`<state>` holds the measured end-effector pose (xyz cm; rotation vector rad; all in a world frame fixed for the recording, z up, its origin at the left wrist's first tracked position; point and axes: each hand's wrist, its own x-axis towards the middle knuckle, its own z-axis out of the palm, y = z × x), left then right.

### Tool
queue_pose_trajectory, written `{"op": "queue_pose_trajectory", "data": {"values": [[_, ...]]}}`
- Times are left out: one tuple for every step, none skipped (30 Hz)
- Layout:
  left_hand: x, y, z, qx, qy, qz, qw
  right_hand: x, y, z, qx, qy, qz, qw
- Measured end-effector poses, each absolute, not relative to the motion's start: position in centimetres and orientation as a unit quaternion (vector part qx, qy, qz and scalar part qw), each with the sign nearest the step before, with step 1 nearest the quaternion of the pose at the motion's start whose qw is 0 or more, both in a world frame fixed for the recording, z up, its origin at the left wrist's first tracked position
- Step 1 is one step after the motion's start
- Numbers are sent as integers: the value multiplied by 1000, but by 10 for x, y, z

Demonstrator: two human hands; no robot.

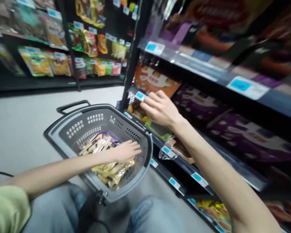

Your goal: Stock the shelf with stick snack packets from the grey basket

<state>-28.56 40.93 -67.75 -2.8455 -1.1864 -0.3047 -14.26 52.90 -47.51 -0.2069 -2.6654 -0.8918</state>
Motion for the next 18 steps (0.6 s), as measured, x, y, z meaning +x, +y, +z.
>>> {"op": "queue_pose_trajectory", "data": {"values": [[-297, 415, -680, -907, -415, -70, 6, -157, 526, -499, -40, -946, -298, 124], [-309, 420, -682, -884, -466, -35, -13, -171, 523, -523, -19, -954, -284, 90], [-323, 425, -685, -864, -502, -9, -28, -183, 522, -547, -8, -962, -268, 56], [-339, 430, -688, -846, -531, 14, -38, -194, 521, -570, -7, -969, -248, 21], [-355, 434, -691, -826, -560, 40, -48, -203, 521, -592, -17, -975, -219, -19], [-371, 439, -694, -804, -588, 68, -58, -211, 522, -612, -39, -980, -185, -69], [-387, 444, -697, -784, -609, 99, -70, -217, 523, -631, -71, -978, -149, -126], [-402, 450, -700, -765, -626, 128, -85, -221, 525, -648, -103, -970, -114, -186], [-415, 456, -702, -749, -636, 154, -103, -225, 527, -664, -128, -959, -85, -239], [-426, 463, -704, -739, -639, 174, -121, -229, 529, -678, -145, -947, -63, -280], [-435, 471, -705, -733, -639, 189, -137, -232, 531, -691, -151, -938, -45, -308], [-442, 478, -706, -729, -637, 200, -151, -235, 534, -703, -151, -934, -33, -323], [-446, 486, -707, -726, -634, 209, -162, -239, 536, -713, -147, -933, -22, -329], [-449, 493, -708, -726, -632, 214, -168, -243, 537, -723, -142, -932, -10, -334], [-450, 500, -710, -728, -628, 216, -172, -248, 537, -732, -135, -931, 1, -338], [-449, 505, -711, -731, -624, 215, -172, -253, 536, -741, -126, -931, 14, -341], [-448, 510, -713, -738, -618, 211, -171, -258, 534, -750, -116, -932, 26, -343], [-445, 513, -715, -746, -610, 207, -169, -262, 530, -758, -105, -932, 39, -345]]}}
